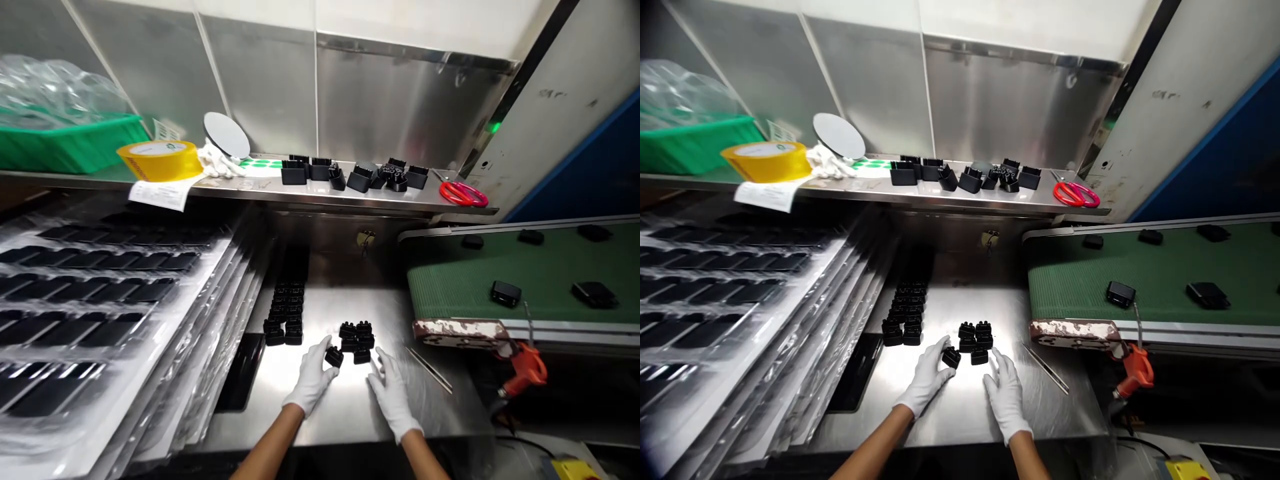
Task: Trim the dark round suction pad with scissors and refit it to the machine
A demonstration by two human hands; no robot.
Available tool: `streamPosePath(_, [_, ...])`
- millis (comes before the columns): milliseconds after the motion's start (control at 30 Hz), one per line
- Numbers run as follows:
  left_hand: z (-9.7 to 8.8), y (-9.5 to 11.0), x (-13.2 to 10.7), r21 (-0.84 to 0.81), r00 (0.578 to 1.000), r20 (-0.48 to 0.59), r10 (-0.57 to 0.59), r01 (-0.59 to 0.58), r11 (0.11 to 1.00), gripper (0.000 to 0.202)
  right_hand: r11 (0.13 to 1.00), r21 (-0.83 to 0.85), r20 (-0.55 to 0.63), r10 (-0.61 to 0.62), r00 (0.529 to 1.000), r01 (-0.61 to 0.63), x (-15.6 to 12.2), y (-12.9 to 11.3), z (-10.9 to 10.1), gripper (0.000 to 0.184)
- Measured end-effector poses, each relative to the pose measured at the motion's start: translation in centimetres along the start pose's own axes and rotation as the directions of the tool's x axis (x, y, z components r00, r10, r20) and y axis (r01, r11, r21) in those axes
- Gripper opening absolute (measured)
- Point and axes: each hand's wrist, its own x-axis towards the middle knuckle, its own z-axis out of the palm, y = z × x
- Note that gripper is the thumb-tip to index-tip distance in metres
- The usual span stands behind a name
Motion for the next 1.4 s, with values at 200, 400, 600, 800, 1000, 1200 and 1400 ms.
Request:
streamPosePath(200, [1.5,-1.0,0.4,0.023,0.996,0.072,-0.055,0.054,0.998,0.068,0.990,-0.116,0.042,-0.069,0.997,0.074,-1.0,0.0,1.3,0.052])
streamPosePath(400, [1.4,0.9,-0.8,-0.211,0.969,0.195,-0.149,0.190,0.959,0.058,0.983,0.114,0.031,0.140,0.990,-0.143,-1.2,-3.0,0.1,0.052])
streamPosePath(600, [-0.2,8.9,-6.1,-0.795,0.981,0.195,-0.001,0.159,0.586,0.063,0.886,0.376,0.356,0.132,0.925,-0.271,-0.5,-11.3,-5.9,0.033])
streamPosePath(800, [-0.3,18.9,-9.4,-0.738,0.999,0.036,-0.024,0.042,0.674,0.028,0.737,0.563,0.646,-0.110,0.755,-0.374,1.9,-17.5,-13.8,0.025])
streamPosePath(1000, [0.8,23.5,-10.2,-0.369,0.965,-0.196,0.172,-0.235,0.899,0.019,0.637,0.600,0.704,-0.134,0.697,-0.484,3.6,-17.8,-17.4,0.030])
streamPosePath(1200, [2.0,24.2,-9.7,-0.304,0.936,-0.285,0.206,-0.292,0.907,0.029,0.663,0.630,0.673,-0.206,0.711,-0.404,4.0,-16.3,-18.1,0.026])
streamPosePath(1400, [1.8,17.9,-8.5,-0.172,0.990,-0.143,0.009,-0.034,0.984,0.024,0.781,0.496,0.663,-0.057,0.747,-0.380,2.9,-9.9,-12.3,0.025])
